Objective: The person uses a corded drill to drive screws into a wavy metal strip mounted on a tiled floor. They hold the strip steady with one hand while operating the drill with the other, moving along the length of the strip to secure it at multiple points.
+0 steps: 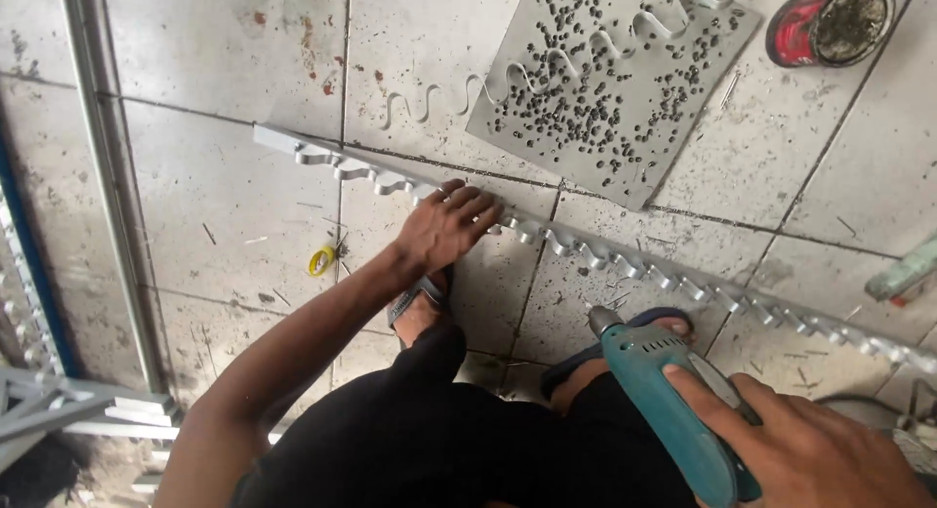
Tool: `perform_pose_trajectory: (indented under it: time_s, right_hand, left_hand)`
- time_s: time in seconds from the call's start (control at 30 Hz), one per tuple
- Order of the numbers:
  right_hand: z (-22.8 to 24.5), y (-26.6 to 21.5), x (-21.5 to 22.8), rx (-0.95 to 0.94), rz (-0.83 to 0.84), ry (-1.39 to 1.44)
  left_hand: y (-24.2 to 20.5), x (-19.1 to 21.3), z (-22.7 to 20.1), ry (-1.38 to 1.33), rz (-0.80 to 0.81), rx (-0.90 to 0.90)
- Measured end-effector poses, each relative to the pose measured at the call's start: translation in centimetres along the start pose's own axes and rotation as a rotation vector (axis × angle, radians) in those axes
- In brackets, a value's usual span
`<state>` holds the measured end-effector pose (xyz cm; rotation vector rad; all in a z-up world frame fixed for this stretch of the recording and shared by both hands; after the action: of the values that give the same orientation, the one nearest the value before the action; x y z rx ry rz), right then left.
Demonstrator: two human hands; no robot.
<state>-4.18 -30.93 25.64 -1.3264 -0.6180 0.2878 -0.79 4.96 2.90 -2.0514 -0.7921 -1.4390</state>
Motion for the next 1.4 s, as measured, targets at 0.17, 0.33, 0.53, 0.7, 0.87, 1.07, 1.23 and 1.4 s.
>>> perform_pose_trajectory:
  time_s: [0.17, 0.33, 0.53, 0.7, 0.87, 1.07, 1.23, 1.4]
  right_hand:
    - [3.8, 0.6, 0.7, -0.015, -0.037, 0.108]
    - [7.7, 1.8, 4.1, 0.009, -0.297, 0.277]
    - [9.4, 2.7, 5.4, -0.005, -0.345, 0.376]
    - [10.6, 4.0, 7.1, 0.019, -0.504, 0.334]
    - [11.0, 5.7, 7.4, 0.047, -0.483, 0.273]
    - [10.8, 6.6, 7.8, 0.051, -0.480, 0.209]
    - [10.5, 6.9, 7.9, 0.069, -0.487, 0.182]
    - [10.3, 7.2, 7.9, 0.083, -0.437, 0.188]
  left_hand:
    - [0.4, -0.6, -0.2, -0.091, 0.275, -0.016]
    - [1.1, 0.2, 0.7, -0.135, -0.099, -0.140]
    - [0.1, 0.3, 1.6, -0.164, -0.130, -0.018]
    - [-0.3, -1.1, 1.9, -0.218, -0.073, -0.037]
    - [-0.3, -1.9, 2.3, -0.230, -0.049, -0.047]
    - [-0.1, -1.7, 2.8, -0.178, 0.041, -0.117]
    - [-0.3, -1.9, 2.9, -0.153, 0.098, -0.169]
    - [-0.3, -1.9, 2.9, -0.155, 0.086, -0.160]
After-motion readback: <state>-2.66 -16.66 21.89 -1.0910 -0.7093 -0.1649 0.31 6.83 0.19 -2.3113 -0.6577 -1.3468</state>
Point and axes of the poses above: each hand's wrist, its own y-axis towards the middle knuckle, its own x-axis out of the back of the hand, z = x × y, the point moved 1 cm from there along y, towards the middle knuckle, and after that the axes turned 2 degrees about -z, right-handed, at the moved point
